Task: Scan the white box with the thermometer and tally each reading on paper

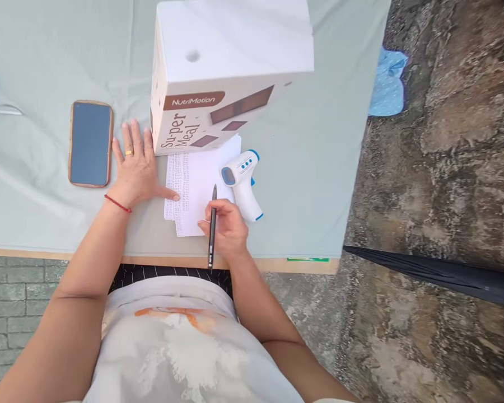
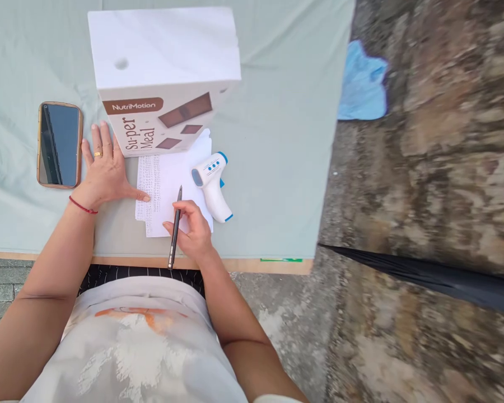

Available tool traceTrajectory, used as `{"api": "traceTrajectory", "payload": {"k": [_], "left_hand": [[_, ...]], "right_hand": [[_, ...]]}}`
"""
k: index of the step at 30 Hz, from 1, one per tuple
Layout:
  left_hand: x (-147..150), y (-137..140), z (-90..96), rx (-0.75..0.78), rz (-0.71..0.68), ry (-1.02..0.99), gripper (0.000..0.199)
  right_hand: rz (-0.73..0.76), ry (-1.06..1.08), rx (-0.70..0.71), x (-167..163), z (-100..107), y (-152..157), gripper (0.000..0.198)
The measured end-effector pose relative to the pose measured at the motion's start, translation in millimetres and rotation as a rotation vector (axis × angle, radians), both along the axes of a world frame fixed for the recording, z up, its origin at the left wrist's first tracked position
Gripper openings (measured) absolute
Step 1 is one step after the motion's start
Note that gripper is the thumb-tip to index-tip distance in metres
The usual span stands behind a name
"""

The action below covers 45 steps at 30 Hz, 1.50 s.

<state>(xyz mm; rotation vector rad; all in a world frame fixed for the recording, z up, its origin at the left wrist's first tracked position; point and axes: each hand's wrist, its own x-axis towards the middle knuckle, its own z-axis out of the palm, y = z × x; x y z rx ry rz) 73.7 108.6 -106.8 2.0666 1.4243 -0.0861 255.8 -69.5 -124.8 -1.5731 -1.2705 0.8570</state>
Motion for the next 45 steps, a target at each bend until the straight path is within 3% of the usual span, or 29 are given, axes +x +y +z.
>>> {"api": "traceTrajectory", "payload": {"k": [2,6,12,25,39,45], "left_hand": [[1,0,2.9,-0.016,0.001,0.021,0.162],[3,-1,5.5,-0.018,0.001,0.023,0.163],[3,-1,9.2,-0.061,-0.001,0.009,0.164],[1,-1,9.2,-0.052,0.007,-0.049,0.162],[0,-1,5.3,-0.048,0.006,-0.077,0.161],[1,-1,6.6,-0.048,0.004,-0.059,0.162]], "right_hand": [[-0.046,0.01,0.026,-6,0,-4,0.024],[-0.041,0.032,0.088,-15,8,-3,0.034],[-0.143,-0.114,0.094,-30,7,3,0.005],[-0.098,-0.251,0.148,-33,5,4,0.01],[-0.085,-0.232,0.08,-32,5,2,0.008],[-0.114,-0.227,0.155,-33,7,4,0.013]]}}
